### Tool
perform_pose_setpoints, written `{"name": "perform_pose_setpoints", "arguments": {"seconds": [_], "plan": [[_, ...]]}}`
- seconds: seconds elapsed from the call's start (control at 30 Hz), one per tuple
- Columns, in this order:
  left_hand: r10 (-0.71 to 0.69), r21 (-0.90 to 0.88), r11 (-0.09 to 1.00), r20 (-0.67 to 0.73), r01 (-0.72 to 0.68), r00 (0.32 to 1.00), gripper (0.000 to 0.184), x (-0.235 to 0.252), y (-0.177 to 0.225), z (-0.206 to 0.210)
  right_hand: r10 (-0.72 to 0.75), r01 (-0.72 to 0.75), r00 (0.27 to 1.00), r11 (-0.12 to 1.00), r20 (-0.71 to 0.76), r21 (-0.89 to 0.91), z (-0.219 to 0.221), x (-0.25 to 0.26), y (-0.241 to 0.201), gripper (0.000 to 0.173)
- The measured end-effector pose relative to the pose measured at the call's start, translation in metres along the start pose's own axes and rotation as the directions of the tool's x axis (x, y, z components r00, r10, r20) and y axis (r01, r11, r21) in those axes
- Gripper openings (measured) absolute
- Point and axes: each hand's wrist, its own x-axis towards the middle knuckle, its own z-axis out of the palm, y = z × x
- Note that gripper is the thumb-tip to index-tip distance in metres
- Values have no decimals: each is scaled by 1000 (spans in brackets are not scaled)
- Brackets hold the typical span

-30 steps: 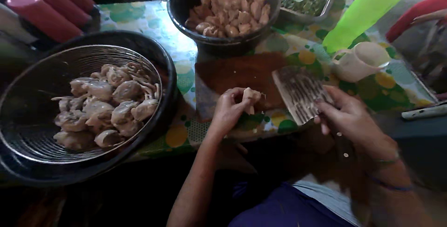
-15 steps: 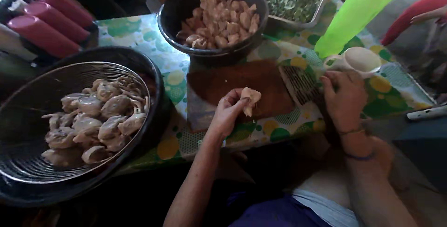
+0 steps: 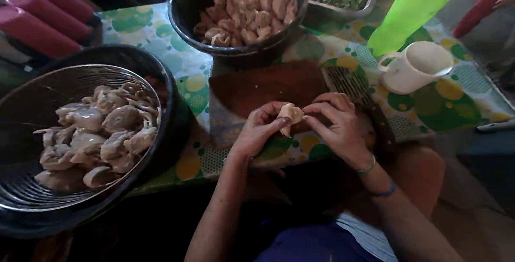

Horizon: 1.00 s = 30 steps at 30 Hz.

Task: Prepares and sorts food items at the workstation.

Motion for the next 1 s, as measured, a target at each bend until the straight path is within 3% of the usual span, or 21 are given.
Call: {"name": "perform_pose_setpoints", "arguments": {"seconds": [0.13,0.33,0.5,0.73,1.0], "plan": [[79,8,997,153,-81,985,27,4,-18,-19,-44,43,999,999,-16,-28,4,0,-1,14],[86,-13,996,179,-85,980,27,4,-20,-21,-101,97,993,994,-56,-58,11,0,-2,12],[98,-14,995,160,-97,982,28,4,-20,-20,-138,116,987,966,-83,-230,8,1,8,8],[71,-26,997,149,-68,986,29,5,-18,-19,-176,150,975,972,-134,-180,6,0,-1,14],[66,15,997,176,-70,982,31,6,-15,-16,-234,191,963,943,-136,-272,17,-1,-5,14]]}}
